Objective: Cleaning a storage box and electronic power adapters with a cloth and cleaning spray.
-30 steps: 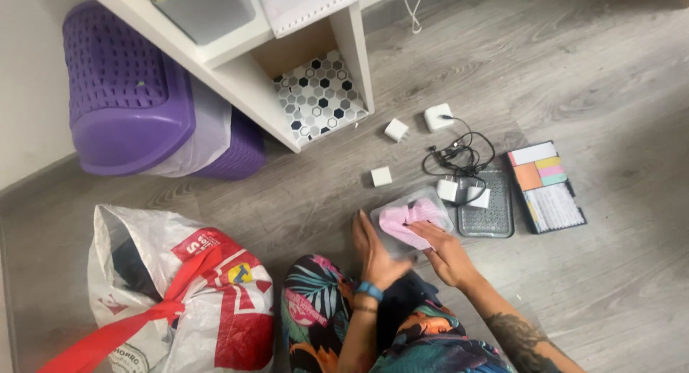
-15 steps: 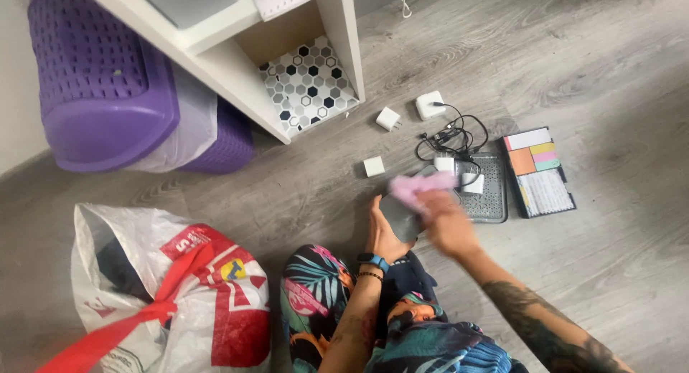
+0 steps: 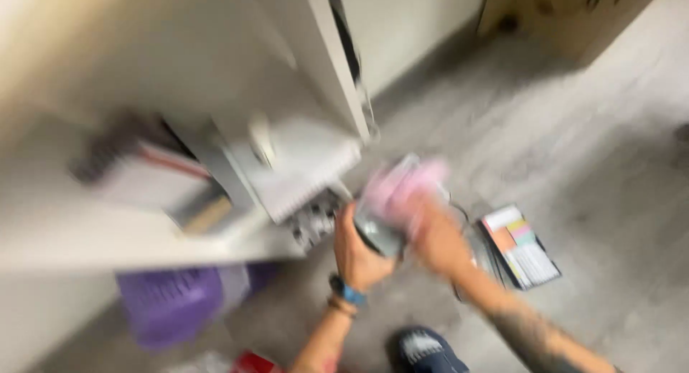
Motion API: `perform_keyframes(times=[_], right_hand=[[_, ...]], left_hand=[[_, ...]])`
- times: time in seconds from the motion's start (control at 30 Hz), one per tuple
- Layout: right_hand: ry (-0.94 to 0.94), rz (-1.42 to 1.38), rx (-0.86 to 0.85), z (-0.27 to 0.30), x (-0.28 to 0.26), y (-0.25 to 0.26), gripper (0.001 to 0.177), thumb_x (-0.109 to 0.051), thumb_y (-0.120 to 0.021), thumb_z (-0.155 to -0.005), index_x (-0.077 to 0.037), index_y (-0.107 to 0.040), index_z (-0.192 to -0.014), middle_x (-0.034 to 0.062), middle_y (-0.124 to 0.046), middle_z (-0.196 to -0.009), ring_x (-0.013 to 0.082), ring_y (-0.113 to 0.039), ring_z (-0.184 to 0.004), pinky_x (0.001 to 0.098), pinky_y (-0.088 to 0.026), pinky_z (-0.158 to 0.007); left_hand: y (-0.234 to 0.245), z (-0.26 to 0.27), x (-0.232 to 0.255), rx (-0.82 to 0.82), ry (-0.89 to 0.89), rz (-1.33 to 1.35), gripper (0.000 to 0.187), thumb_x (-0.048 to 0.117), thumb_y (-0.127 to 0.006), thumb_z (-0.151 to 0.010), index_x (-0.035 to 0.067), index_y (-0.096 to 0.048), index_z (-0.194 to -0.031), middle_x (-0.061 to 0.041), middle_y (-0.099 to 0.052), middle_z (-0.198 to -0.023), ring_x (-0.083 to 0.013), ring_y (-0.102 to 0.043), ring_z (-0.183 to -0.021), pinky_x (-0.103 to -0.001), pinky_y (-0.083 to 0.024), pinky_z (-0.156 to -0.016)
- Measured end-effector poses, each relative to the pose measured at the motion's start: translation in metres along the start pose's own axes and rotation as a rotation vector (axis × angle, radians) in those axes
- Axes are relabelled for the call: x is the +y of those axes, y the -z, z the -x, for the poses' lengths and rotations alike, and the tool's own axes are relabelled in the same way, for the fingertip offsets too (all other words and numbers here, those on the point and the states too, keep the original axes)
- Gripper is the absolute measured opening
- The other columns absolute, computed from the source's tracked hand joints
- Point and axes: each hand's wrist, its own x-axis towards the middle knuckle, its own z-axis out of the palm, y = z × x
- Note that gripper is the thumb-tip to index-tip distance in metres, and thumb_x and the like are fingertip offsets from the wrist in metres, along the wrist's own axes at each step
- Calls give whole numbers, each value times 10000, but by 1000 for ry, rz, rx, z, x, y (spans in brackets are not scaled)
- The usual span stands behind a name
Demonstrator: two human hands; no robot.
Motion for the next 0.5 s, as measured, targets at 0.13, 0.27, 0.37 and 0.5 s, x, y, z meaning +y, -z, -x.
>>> perform_keyframes(times=[0.13,0.27,0.37,0.5], right_hand=[[50,-15,-129,5,-40,-15,461,-87,-649,-786,-117,-695,-1244,183,-656,-1322,384,-583,-1240,459,-444,-1067],[-239,-77,-159,17,-92,-10,563,24,-617,-747,-113,-711,-1285,198,-643,-1300,384,-570,-1209,443,-469,-1031],[219,-34,-181,52,-98,0,572,-48,-668,-683,-71,-683,-1254,147,-683,-1245,360,-607,-1217,521,-436,-1075],[62,59,-135,76,-134,47,591,-68,-671,-676,-77,-700,-1266,126,-668,-1299,335,-606,-1257,476,-462,-1102]], left_hand=[[36,23,-1,142,-45,120,1156,344,-959,-480,10,-394,-1432,-235,-536,-1373,-409,-538,-1260,-483,-444,-1065],[38,43,13,244,-98,160,1100,357,-976,-567,33,-407,-1451,-211,-549,-1393,-390,-553,-1294,-468,-460,-1093],[40,72,12,37,-269,-4,1023,160,-993,-687,104,-490,-1576,3,-651,-1388,-101,-666,-1253,-442,-447,-1235],[48,101,46,317,-80,319,1108,344,-943,-574,-12,-375,-1457,-220,-517,-1366,-375,-562,-1261,-471,-468,-1082]])
